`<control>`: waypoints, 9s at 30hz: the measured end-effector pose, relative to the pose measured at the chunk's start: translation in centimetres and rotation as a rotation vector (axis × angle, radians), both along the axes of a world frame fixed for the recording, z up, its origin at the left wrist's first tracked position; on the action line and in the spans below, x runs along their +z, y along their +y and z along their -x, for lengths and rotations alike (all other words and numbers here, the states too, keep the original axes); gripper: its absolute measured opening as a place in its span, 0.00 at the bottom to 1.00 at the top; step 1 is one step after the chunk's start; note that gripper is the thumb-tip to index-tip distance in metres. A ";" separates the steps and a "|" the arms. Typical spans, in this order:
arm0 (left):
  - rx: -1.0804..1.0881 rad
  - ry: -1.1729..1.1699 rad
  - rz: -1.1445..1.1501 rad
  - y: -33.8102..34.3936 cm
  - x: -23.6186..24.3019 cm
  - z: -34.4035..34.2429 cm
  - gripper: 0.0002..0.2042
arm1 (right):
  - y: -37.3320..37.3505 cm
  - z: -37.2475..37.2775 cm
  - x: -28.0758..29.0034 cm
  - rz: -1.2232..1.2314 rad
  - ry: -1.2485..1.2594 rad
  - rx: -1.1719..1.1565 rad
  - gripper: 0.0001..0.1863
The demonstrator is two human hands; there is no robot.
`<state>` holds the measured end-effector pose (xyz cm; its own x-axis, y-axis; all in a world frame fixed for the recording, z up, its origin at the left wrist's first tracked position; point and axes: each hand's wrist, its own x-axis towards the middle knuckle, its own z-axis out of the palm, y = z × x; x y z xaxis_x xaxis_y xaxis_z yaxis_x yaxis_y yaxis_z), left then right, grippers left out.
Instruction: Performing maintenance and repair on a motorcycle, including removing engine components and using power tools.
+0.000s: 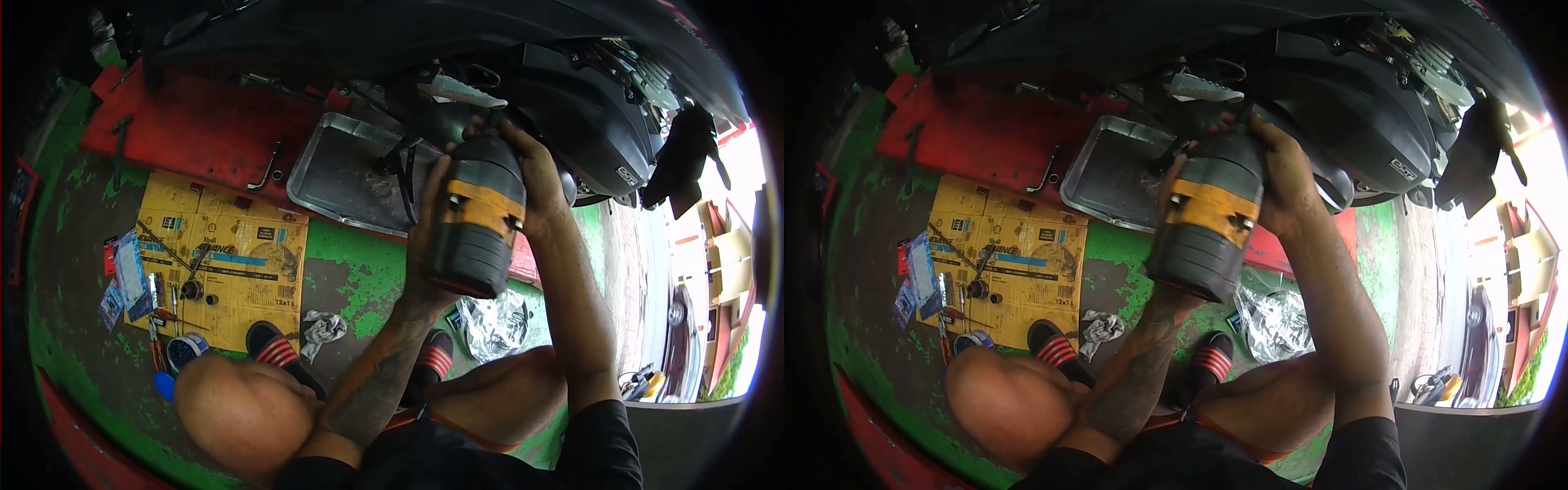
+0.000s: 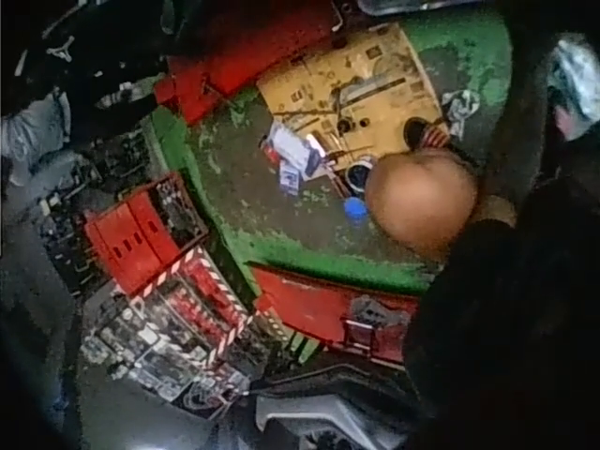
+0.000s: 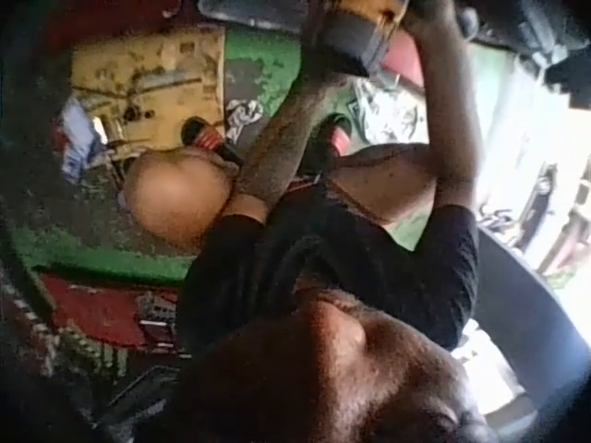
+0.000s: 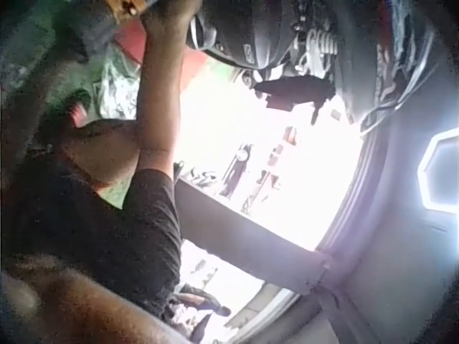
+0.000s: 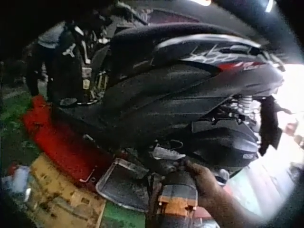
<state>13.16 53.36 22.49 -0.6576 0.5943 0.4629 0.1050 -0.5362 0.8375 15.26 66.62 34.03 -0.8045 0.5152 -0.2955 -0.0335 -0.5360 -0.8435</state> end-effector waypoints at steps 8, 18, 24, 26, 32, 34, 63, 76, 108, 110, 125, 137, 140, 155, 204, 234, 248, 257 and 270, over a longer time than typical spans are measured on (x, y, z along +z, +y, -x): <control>0.102 0.119 0.105 1.6 -1.9 -2.6 0.15 | -0.7 0.1 0.4 0.054 0.032 0.005 0.17; -0.305 -0.604 -0.281 0.8 -2.3 -6.9 0.44 | -2.0 -4.8 0.4 -0.004 0.029 0.025 0.13; -0.104 -0.102 -0.107 2.3 -2.2 -8.3 0.48 | 1.6 -9.5 -1.4 -0.056 0.068 0.015 0.14; -0.072 -0.028 -0.043 2.0 -1.5 -7.7 0.46 | 1.9 -9.4 -1.6 -0.050 0.092 0.006 0.16; 0.148 0.125 -0.140 3.6 -0.7 -7.2 0.43 | 3.5 -9.0 -1.7 0.044 0.118 0.027 0.18; 0.127 0.123 -0.113 3.7 -0.6 -7.2 0.43 | 3.7 -9.1 -1.7 0.050 0.139 0.054 0.19; 0.088 0.199 -0.096 4.7 -0.2 -8.9 0.43 | 5.2 -9.3 -2.1 0.144 0.287 0.134 0.18; -0.161 0.264 0.002 4.4 -1.1 -14.3 0.39 | 5.2 -20.5 -2.0 -0.062 0.020 -0.051 0.22; -0.012 0.298 0.060 8.4 0.4 -15.4 0.38 | 9.3 -19.7 -0.7 -0.106 -0.037 -0.081 0.21; -0.025 0.254 0.021 8.6 0.6 -15.4 0.38 | 9.7 -19.7 -0.4 -0.125 -0.105 -0.069 0.22; -0.164 0.168 -0.051 6.8 -2.1 -17.3 0.43 | 7.0 -21.1 -0.1 -0.107 -0.264 -0.116 0.16; -0.215 0.445 0.243 3.7 -5.8 -18.9 0.40 | 7.9 -24.8 -5.7 -0.161 -0.459 0.065 0.19; -0.204 0.449 0.237 4.4 -5.5 -18.6 0.41 | 8.4 -24.5 -5.8 -0.194 -0.447 0.060 0.20; -0.145 0.494 0.256 6.7 -5.5 -17.9 0.40 | 9.9 -23.3 -5.6 -0.179 -0.428 0.013 0.21; -0.143 0.842 0.650 1.1 -6.5 -9.5 0.39 | 6.8 -16.8 -14.1 -0.322 -0.540 0.009 0.18; -0.087 0.842 0.572 3.4 -10.0 -7.9 0.32 | 7.4 -14.8 -13.5 -0.353 -0.687 -0.084 0.26; -0.049 0.822 0.542 3.5 -10.4 -7.6 0.32 | 7.1 -14.2 -13.0 -0.363 -0.675 -0.081 0.24; -0.022 0.562 0.324 0.9 -11.8 -9.4 0.37 | 6.6 -15.0 -13.1 -0.195 -0.658 0.010 0.24; -0.011 -0.233 0.032 1.9 -18.0 -7.1 0.39 | 0.4 -4.3 -12.4 -0.148 -0.402 0.162 0.17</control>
